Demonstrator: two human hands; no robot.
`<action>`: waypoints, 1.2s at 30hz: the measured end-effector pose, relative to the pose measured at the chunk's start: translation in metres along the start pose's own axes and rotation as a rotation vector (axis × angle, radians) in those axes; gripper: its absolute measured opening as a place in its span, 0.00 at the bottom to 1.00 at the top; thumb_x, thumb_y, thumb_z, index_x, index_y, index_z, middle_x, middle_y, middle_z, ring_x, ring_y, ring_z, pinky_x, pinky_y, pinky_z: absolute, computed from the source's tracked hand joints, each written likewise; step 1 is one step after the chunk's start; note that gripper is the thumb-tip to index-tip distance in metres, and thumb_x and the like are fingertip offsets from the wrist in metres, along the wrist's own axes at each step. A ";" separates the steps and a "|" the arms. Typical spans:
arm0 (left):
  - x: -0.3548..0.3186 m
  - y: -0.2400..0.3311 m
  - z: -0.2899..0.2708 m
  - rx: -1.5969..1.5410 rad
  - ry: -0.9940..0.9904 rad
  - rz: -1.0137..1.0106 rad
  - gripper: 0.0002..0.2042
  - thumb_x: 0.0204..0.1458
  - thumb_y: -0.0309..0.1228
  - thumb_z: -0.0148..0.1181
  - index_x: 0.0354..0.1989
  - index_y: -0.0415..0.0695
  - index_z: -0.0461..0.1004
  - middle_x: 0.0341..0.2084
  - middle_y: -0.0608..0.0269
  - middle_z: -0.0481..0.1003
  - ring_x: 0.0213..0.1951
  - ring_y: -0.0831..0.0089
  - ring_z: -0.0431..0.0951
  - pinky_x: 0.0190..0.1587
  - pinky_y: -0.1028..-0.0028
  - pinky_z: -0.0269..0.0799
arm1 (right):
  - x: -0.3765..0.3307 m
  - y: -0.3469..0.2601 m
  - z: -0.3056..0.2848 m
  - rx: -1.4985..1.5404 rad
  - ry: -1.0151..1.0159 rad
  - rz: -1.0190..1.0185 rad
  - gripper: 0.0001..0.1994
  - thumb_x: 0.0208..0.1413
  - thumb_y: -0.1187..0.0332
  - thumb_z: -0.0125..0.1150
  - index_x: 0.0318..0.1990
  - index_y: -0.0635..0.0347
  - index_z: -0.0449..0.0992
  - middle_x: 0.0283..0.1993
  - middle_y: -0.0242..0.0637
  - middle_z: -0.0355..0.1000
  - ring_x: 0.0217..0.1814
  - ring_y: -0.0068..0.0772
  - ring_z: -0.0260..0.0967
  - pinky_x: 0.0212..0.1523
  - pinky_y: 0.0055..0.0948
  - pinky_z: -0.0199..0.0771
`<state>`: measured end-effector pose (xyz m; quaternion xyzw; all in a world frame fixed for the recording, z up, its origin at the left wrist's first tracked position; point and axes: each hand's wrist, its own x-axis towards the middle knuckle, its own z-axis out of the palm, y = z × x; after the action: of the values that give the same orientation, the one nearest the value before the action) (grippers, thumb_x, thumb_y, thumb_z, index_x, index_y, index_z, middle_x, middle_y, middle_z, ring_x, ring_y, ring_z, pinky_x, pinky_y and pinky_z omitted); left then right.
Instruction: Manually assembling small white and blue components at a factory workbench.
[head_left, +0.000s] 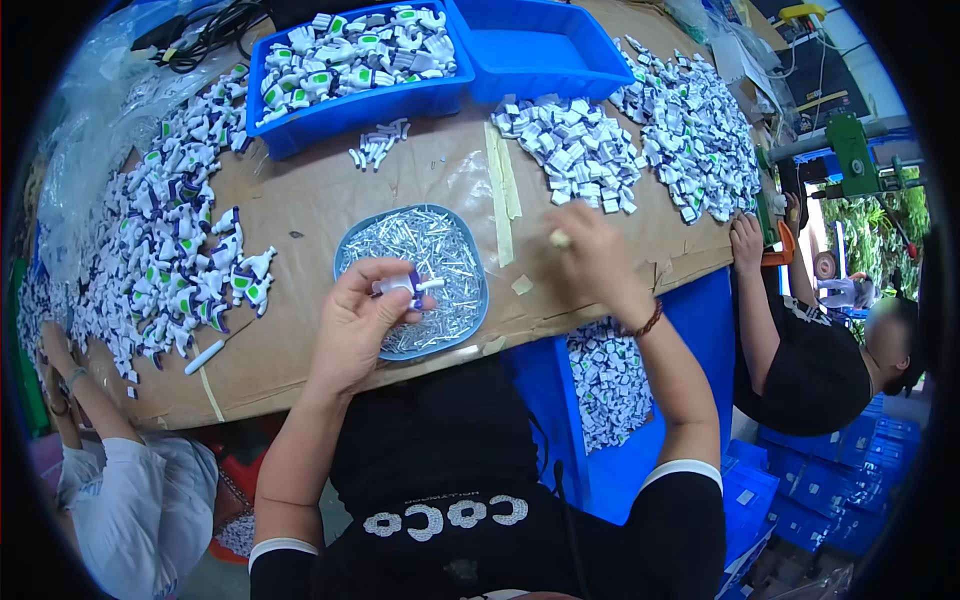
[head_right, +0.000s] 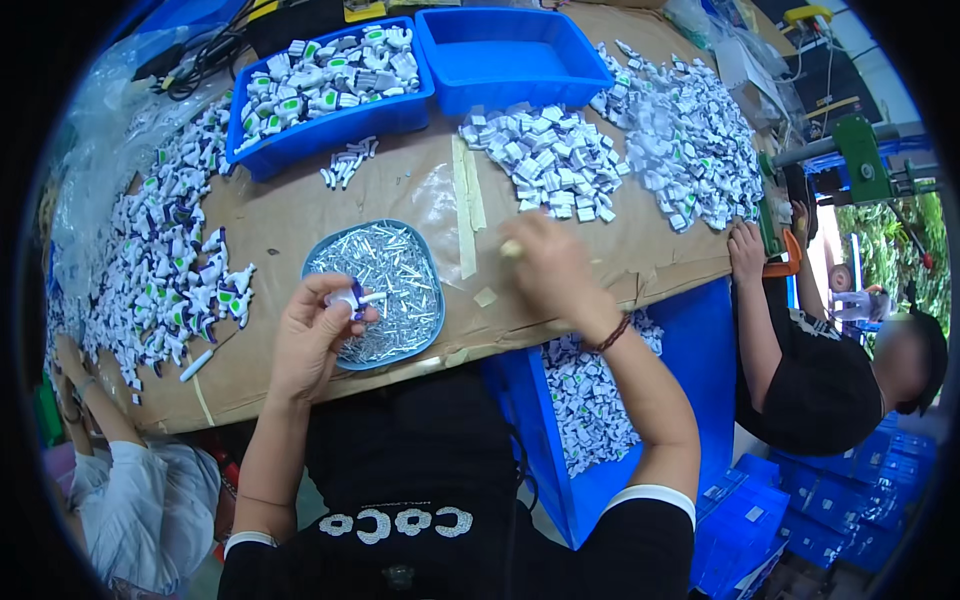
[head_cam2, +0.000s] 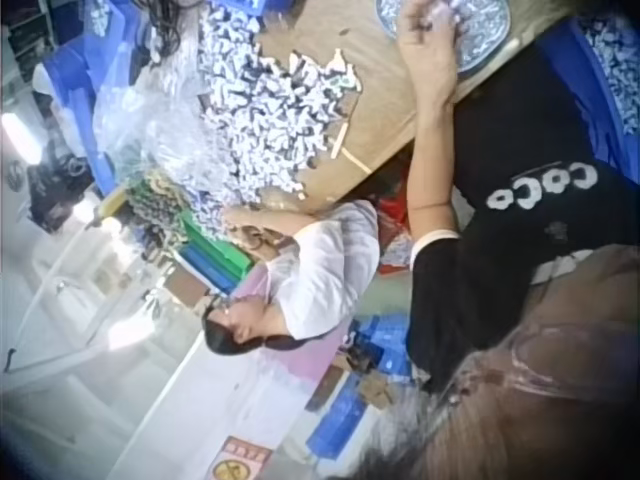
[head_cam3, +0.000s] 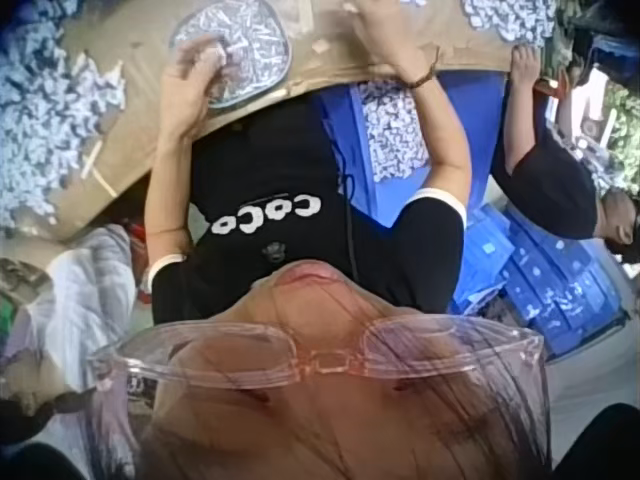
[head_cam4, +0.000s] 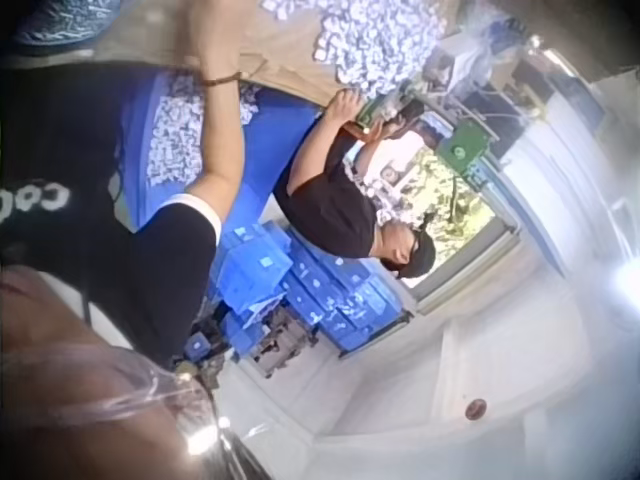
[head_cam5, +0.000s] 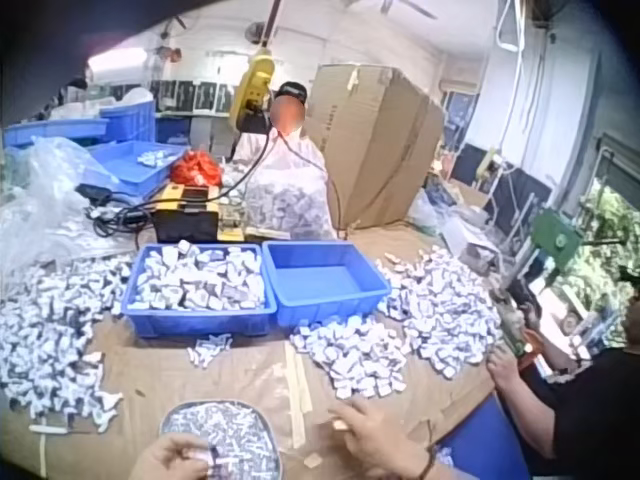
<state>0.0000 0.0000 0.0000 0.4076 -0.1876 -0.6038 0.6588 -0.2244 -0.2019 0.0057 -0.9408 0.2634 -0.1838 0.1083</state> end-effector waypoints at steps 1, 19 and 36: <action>-0.001 0.006 0.008 0.029 -0.007 0.044 0.16 0.53 0.28 0.55 0.50 0.39 0.63 0.39 0.54 0.73 0.40 0.67 0.77 0.41 0.79 0.74 | -0.002 0.021 -0.002 -0.051 0.030 0.054 0.12 0.41 0.78 0.55 0.37 0.55 0.72 0.38 0.40 0.68 0.34 0.46 0.69 0.32 0.39 0.71; 0.003 0.000 0.011 -0.197 0.040 -0.136 0.10 0.54 0.28 0.54 0.43 0.37 0.67 0.35 0.55 0.74 0.35 0.70 0.78 0.35 0.81 0.76 | 0.028 -0.083 -0.010 1.131 -0.188 0.317 0.08 0.53 0.75 0.56 0.41 0.64 0.72 0.28 0.28 0.70 0.24 0.11 0.61 0.22 0.13 0.61; 0.002 -0.001 0.011 -0.278 -0.001 -0.098 0.09 0.54 0.25 0.54 0.42 0.37 0.68 0.35 0.56 0.74 0.36 0.71 0.77 0.37 0.79 0.75 | 0.025 -0.103 -0.002 1.082 -0.182 0.269 0.09 0.50 0.78 0.59 0.40 0.67 0.75 0.35 0.35 0.74 0.37 0.19 0.70 0.38 0.19 0.70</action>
<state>-0.0084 -0.0052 0.0059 0.3211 -0.0822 -0.6556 0.6785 -0.1586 -0.1295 0.0455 -0.7216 0.2388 -0.1951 0.6198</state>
